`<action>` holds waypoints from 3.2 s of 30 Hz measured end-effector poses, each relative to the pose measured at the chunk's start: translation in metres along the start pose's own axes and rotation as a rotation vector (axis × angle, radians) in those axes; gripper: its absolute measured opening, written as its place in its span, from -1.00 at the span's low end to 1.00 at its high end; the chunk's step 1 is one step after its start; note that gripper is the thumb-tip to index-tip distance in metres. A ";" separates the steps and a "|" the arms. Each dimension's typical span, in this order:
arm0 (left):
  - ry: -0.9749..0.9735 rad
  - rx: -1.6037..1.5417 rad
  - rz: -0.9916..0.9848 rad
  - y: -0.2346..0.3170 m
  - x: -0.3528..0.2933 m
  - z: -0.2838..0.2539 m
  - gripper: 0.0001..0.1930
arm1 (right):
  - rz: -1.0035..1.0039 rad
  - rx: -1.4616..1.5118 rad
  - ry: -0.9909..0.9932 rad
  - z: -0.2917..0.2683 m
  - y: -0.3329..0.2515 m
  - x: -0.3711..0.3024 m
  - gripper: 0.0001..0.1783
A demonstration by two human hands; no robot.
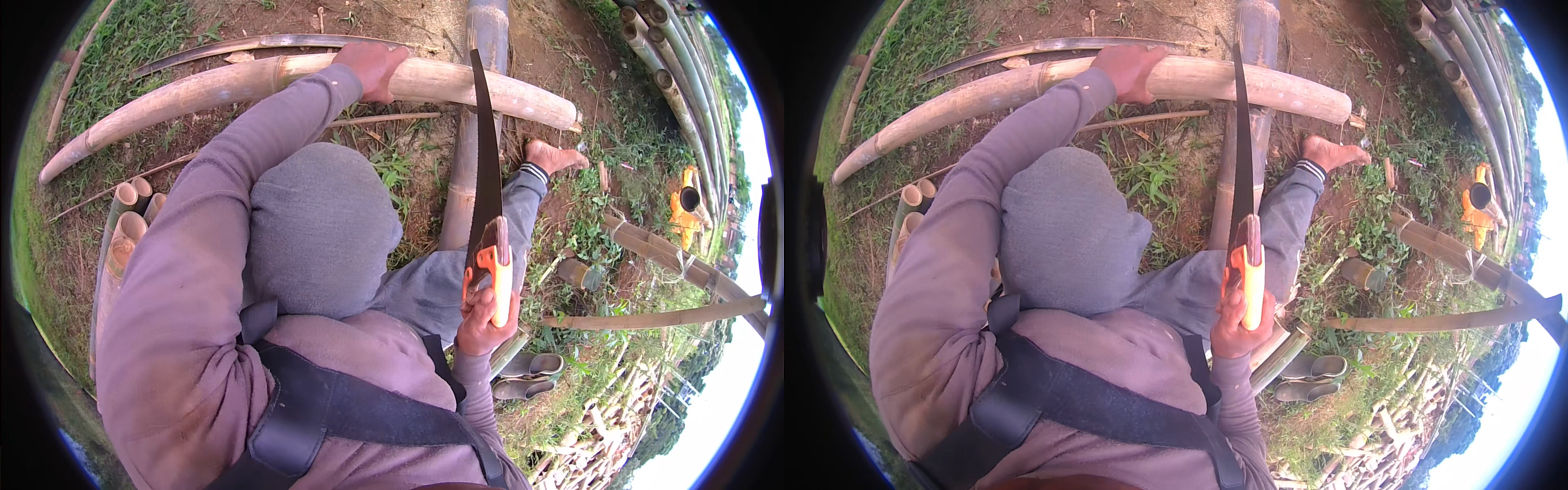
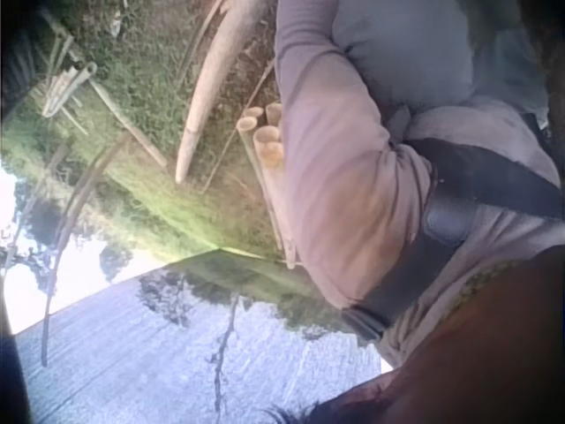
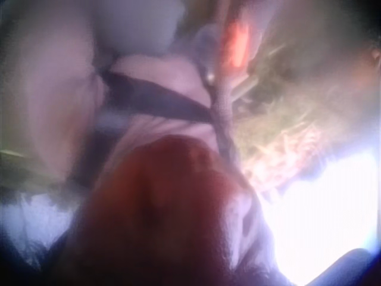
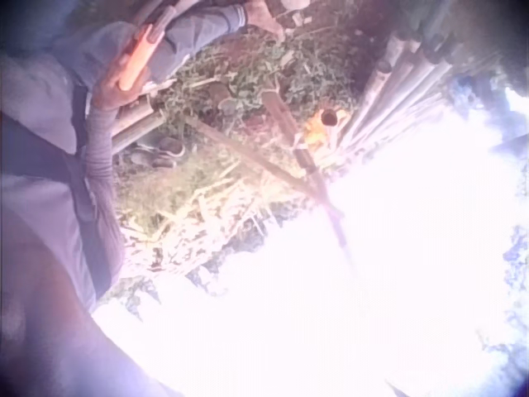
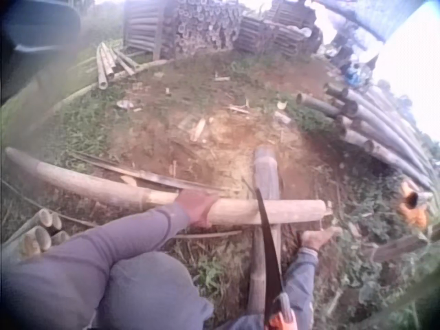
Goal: The person sits on the ground and uses a hand saw to cut long bamboo poles into shorter sections. The person positions each pole on a support, saws through it, and then moves the cut pieces aside.
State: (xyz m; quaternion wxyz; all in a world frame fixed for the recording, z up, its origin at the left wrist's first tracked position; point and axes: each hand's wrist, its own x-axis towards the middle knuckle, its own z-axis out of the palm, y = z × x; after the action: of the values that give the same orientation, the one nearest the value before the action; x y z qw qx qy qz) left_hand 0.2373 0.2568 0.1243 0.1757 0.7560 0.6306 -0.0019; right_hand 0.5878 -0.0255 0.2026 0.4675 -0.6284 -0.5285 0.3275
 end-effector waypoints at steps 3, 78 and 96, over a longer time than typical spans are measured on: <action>0.001 -0.004 0.019 -0.003 0.005 0.009 -0.28 | -0.016 0.106 0.010 0.009 0.003 0.009 -0.67; -0.082 -0.003 0.080 -0.015 0.024 -0.004 -0.10 | -0.312 0.276 -0.099 0.130 0.025 0.160 -0.54; 0.013 0.062 0.035 0.014 0.014 0.006 -0.26 | -0.100 -0.046 0.021 0.064 0.019 0.072 -0.79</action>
State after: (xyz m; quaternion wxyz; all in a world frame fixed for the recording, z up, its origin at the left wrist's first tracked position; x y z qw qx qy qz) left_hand 0.2544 0.2661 0.1189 0.1481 0.7719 0.6181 -0.0136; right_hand 0.5526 0.0600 0.1683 0.4741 -0.6154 -0.5616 0.2848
